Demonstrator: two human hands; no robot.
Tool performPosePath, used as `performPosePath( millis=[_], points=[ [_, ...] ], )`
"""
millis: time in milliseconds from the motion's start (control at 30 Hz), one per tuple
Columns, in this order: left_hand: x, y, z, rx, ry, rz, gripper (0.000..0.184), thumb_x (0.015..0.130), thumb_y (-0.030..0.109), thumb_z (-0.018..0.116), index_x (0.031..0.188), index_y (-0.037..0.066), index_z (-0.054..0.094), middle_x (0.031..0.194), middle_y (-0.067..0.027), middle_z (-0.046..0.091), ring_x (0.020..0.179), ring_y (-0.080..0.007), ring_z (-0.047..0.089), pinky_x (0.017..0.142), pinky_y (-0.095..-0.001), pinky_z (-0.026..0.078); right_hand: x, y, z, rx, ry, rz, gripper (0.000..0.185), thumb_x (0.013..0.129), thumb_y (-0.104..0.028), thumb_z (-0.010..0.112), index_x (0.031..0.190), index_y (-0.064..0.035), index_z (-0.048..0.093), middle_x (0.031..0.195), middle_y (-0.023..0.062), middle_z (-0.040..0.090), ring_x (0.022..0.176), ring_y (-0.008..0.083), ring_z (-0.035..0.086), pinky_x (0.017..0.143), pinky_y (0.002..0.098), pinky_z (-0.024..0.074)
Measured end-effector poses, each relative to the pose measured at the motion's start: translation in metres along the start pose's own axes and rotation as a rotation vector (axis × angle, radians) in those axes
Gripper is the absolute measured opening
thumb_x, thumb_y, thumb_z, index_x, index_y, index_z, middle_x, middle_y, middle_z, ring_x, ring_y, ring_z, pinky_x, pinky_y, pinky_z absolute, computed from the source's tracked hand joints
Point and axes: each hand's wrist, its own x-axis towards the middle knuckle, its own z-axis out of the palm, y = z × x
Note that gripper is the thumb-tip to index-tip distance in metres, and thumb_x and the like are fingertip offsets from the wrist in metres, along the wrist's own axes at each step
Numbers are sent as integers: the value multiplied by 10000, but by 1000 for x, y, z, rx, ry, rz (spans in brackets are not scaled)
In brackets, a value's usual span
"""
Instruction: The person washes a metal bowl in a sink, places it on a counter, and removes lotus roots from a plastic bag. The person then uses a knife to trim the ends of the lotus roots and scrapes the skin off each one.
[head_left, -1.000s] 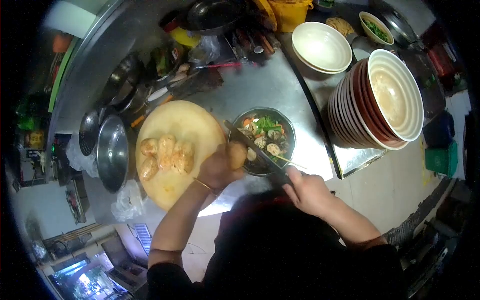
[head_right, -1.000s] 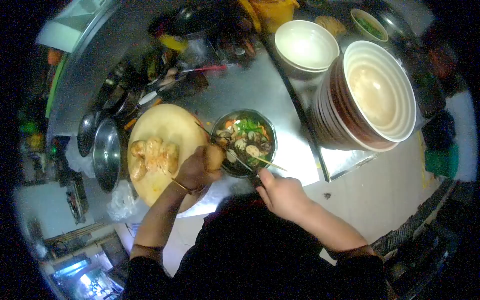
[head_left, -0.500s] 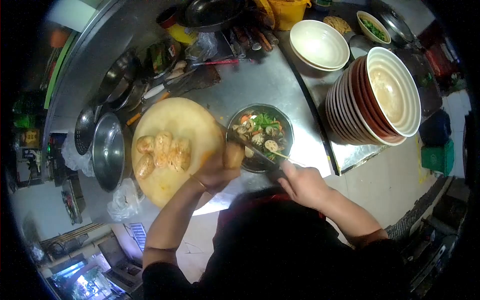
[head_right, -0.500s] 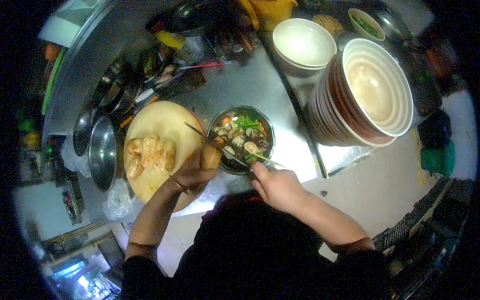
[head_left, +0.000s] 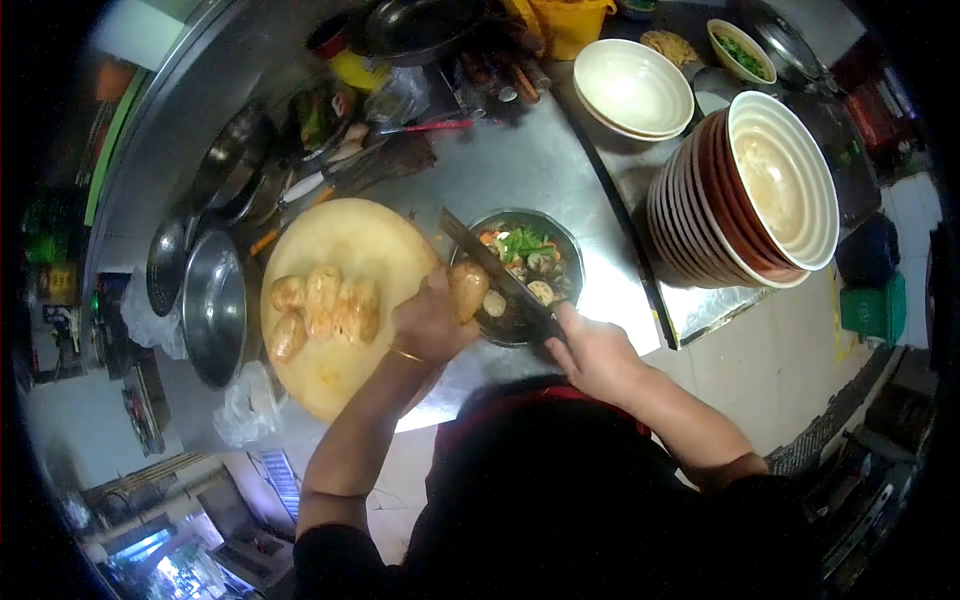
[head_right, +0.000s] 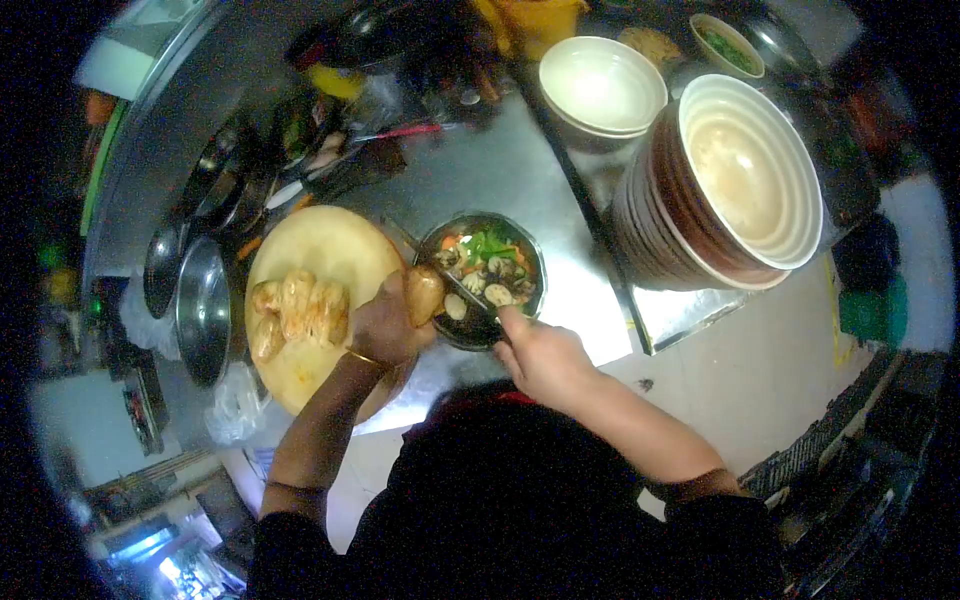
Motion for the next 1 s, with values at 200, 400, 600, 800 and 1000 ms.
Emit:
performPosePath(
  millis=[200, 400, 600, 800, 1000],
  points=[
    [-2, -1, -3, -1033, -301, 149, 829, 689, 351, 702, 1356, 8, 350, 1106, -259, 619, 1018, -414, 611, 904, -443, 490, 4, 1, -5, -21, -60, 25, 343, 890, -186, 617, 1129, -29, 429, 741, 219, 625, 712, 445, 621, 623, 505, 495],
    [-1, 17, -15, -307, -139, 193, 817, 641, 188, 783, 1350, 47, 403, 1139, -208, 620, 1053, -332, 626, 918, -384, 492, 19, 18, -3, 33, 37, 67, 361, 895, -184, 608, 1152, -11, 423, 710, 214, 638, 680, 441, 635, 616, 505, 508],
    [-13, -2, -3, -1152, -132, 300, 806, 696, -124, 702, 1396, 49, 342, 1296, -84, 469, 1219, -188, 474, 1025, -327, 424, 5, 22, -9, 288, 86, 182, 397, 914, -182, 593, 1217, -21, 394, 739, 212, 616, 746, 432, 622, 674, 490, 487],
    [-60, -54, -20, -859, 75, 195, 864, 682, 11, 802, 1393, 50, 312, 1271, -102, 501, 1179, -221, 503, 1018, -364, 433, -13, 24, -5, 411, 73, 203, 399, 907, -126, 586, 1258, -21, 429, 695, 175, 581, 665, 330, 609, 620, 396, 470],
    [-131, -130, -39, -316, 432, -384, 647, 701, 138, 814, 1266, 77, 503, 1183, -137, 600, 1129, -320, 552, 911, -404, 489, -37, 30, 8, 559, 71, 260, 392, 922, -65, 535, 1294, -19, 422, 696, 34, 502, 557, 109, 470, 501, 265, 406]
  ],
)
